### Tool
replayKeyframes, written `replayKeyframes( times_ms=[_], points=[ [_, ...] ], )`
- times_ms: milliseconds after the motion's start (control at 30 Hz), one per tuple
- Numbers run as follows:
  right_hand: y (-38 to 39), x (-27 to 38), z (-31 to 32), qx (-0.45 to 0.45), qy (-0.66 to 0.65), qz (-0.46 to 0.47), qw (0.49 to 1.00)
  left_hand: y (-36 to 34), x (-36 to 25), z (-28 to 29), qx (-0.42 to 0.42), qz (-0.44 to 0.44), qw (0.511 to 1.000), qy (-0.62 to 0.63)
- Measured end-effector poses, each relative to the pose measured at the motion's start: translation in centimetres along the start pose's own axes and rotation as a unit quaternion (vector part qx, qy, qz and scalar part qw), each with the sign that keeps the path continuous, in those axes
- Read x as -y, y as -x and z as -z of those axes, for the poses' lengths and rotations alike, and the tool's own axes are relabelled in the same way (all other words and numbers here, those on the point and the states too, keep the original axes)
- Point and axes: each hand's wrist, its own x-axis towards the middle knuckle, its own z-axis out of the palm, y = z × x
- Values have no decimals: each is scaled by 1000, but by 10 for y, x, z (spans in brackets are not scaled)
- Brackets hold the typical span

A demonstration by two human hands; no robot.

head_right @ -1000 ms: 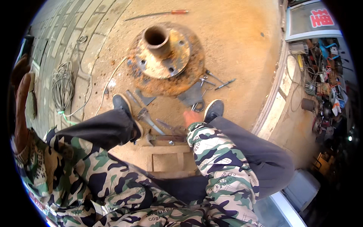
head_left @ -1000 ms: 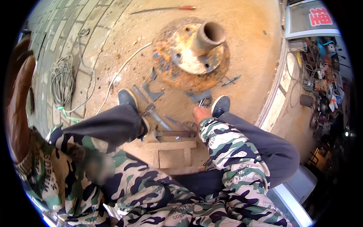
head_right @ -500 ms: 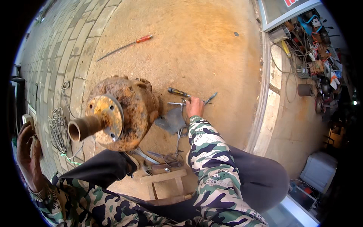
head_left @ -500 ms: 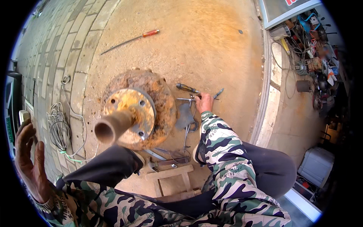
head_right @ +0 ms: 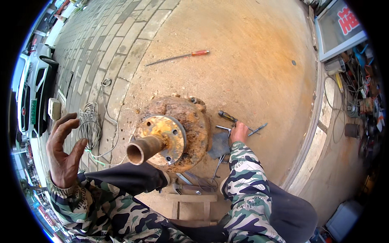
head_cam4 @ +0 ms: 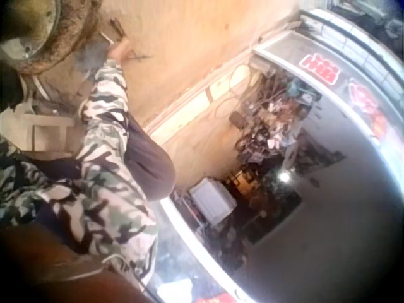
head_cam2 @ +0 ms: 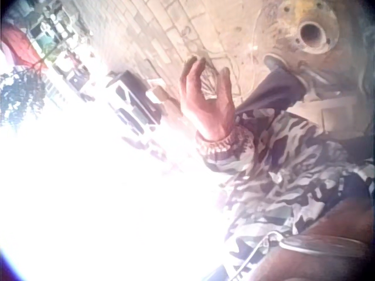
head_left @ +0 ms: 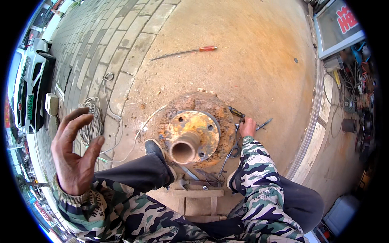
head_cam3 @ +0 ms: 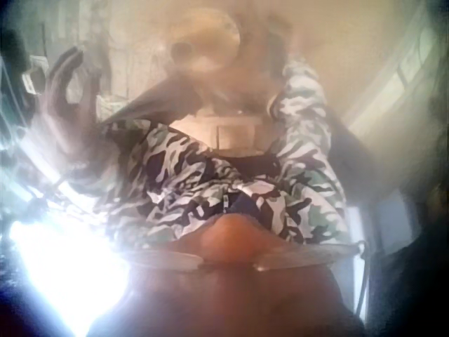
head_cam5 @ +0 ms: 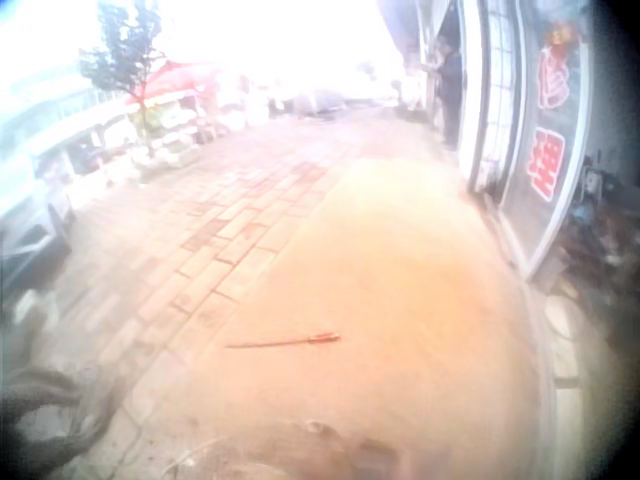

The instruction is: The person uses a hammer and punch to drive pins into a metal plate, then uses shears to trim the edges of the plate. The person then places the plate onto a cylindrical metal part.

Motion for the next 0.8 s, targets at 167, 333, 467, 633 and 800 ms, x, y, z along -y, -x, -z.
replayKeyframes(
  times_ms=[167, 333, 467, 633, 800],
  points=[
    [5, 5, 2, -18, 16, 11, 1000, -3, -8, -16, 16, -104, 993, 48],
    [0, 4, 9, -13, 45, -31, 998, -4, -32, -52, 84, -168, 979, 80],
    [-30, 51, 64, 79, -28, -36, 996, -9, -41, -61, 114, -164, 970, 141],
    [-80, 146, 218, 89, -33, 136, 986, -16, -57, -76, 144, -168, 954, 201],
    [-19, 274, 354, 100, -62, 331, 936, -1, -49, -75, 159, -136, 958, 196]
  ],
)
